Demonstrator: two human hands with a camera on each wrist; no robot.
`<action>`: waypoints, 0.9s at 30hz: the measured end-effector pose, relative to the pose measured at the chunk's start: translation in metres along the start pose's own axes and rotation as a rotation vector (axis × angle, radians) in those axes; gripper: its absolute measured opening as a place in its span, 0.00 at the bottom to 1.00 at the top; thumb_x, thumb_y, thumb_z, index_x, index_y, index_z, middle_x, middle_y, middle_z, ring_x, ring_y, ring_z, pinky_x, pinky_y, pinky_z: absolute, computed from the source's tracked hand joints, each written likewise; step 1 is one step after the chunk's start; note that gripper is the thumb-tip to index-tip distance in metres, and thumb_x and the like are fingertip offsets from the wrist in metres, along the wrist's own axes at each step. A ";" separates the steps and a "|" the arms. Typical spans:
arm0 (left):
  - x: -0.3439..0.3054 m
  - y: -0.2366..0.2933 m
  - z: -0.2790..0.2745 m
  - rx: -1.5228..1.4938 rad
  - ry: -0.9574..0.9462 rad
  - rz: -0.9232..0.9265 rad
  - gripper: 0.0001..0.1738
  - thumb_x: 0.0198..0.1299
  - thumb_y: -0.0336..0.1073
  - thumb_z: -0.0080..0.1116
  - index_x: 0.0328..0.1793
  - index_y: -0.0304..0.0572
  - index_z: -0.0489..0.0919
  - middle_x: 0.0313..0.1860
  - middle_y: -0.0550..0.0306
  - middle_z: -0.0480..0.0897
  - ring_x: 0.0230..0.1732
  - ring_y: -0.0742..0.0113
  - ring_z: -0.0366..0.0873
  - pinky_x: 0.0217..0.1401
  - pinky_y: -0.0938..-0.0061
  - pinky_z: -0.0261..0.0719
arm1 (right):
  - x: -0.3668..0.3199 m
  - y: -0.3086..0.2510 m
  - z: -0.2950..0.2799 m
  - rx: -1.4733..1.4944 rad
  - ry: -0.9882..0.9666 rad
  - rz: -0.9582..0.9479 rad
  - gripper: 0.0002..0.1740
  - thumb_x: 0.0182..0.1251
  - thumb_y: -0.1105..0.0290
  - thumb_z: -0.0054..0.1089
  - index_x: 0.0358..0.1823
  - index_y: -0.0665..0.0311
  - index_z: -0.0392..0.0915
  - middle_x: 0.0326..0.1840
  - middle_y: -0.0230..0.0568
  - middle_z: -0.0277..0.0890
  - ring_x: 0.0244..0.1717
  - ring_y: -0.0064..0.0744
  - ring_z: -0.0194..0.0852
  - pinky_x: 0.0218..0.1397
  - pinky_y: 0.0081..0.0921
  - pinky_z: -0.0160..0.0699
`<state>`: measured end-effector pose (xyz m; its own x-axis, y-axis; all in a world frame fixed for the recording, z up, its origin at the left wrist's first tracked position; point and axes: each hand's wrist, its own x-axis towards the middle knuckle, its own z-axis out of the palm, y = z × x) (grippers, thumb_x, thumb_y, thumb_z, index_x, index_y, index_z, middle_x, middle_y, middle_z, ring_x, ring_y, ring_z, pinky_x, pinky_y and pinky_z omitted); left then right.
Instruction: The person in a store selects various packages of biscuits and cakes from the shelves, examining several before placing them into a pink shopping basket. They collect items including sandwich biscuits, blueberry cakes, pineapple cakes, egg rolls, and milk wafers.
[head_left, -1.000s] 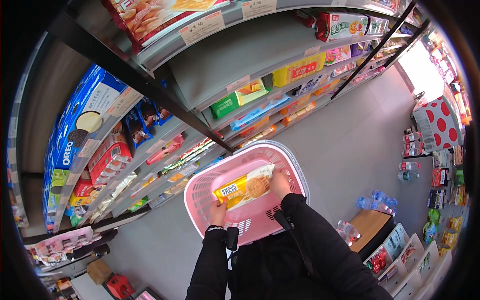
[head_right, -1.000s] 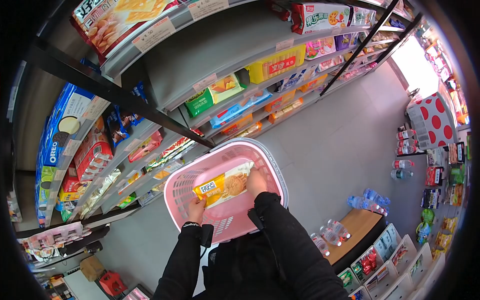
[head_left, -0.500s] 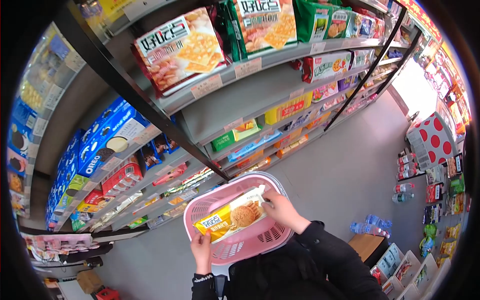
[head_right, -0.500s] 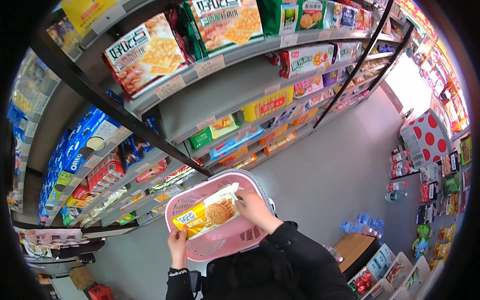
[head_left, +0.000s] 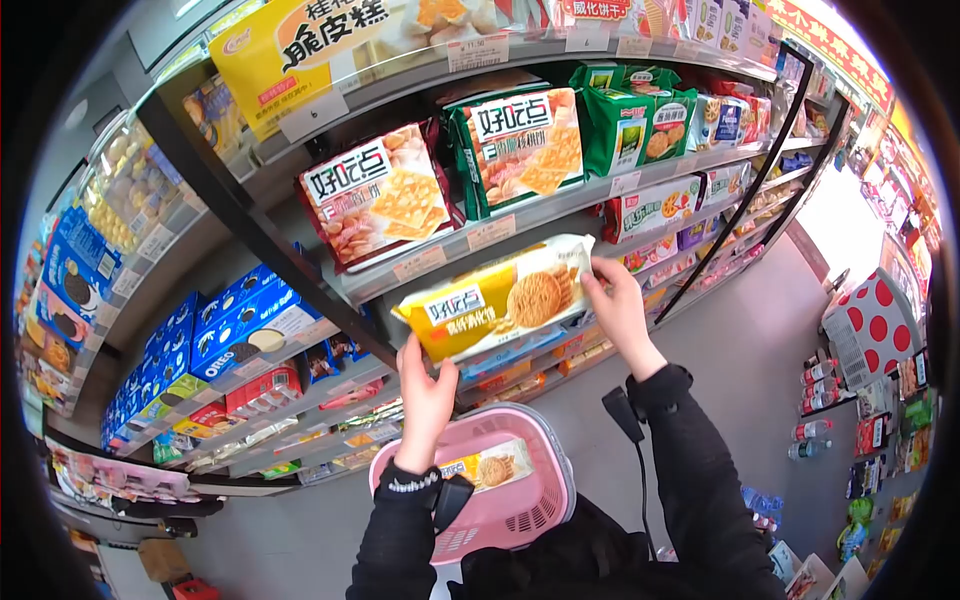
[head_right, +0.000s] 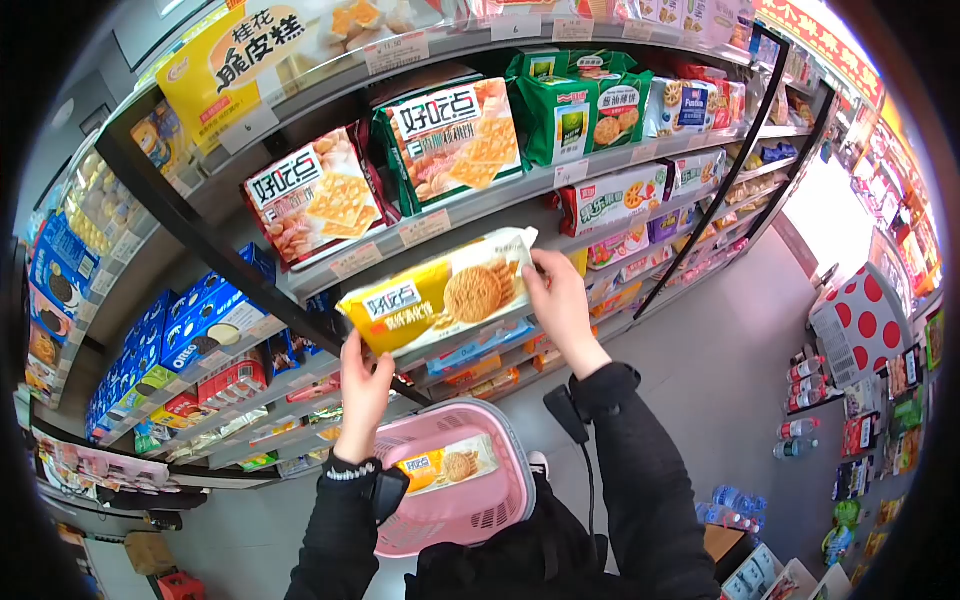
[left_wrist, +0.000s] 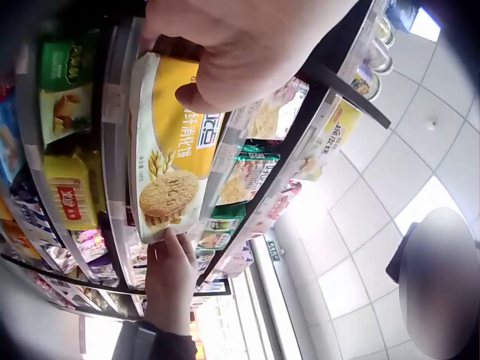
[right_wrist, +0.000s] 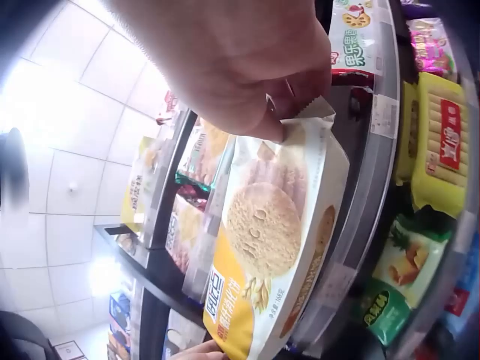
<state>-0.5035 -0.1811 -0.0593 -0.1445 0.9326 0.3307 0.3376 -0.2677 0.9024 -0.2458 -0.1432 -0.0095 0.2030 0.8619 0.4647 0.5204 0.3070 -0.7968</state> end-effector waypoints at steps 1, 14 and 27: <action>0.013 -0.004 0.008 0.054 0.016 0.029 0.29 0.46 0.25 0.52 0.59 0.34 0.63 0.49 0.47 0.68 0.46 0.61 0.67 0.47 0.71 0.67 | 0.012 0.008 0.004 0.025 -0.004 0.027 0.11 0.55 0.75 0.53 0.40 0.70 0.73 0.35 0.47 0.72 0.37 0.40 0.72 0.42 0.27 0.69; 0.123 -0.014 0.050 0.000 0.043 -0.227 0.21 0.56 0.37 0.53 0.55 0.36 0.69 0.53 0.55 0.72 0.53 0.67 0.65 0.57 0.75 0.61 | 0.126 0.102 0.077 -0.496 -0.194 -0.221 0.14 0.56 0.69 0.47 0.43 0.65 0.74 0.46 0.54 0.72 0.52 0.51 0.66 0.54 0.34 0.65; 0.134 -0.035 0.058 0.123 0.061 -0.110 0.18 0.59 0.39 0.48 0.52 0.36 0.71 0.51 0.52 0.73 0.52 0.66 0.67 0.55 0.73 0.63 | 0.123 0.111 0.086 -0.413 -0.189 -0.289 0.17 0.55 0.69 0.49 0.46 0.66 0.72 0.51 0.52 0.69 0.56 0.50 0.62 0.56 0.35 0.63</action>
<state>-0.4809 -0.0330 -0.0628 -0.2415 0.9374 0.2509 0.4275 -0.1293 0.8947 -0.2345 0.0315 -0.0739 -0.1302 0.8349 0.5348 0.8236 0.3913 -0.4105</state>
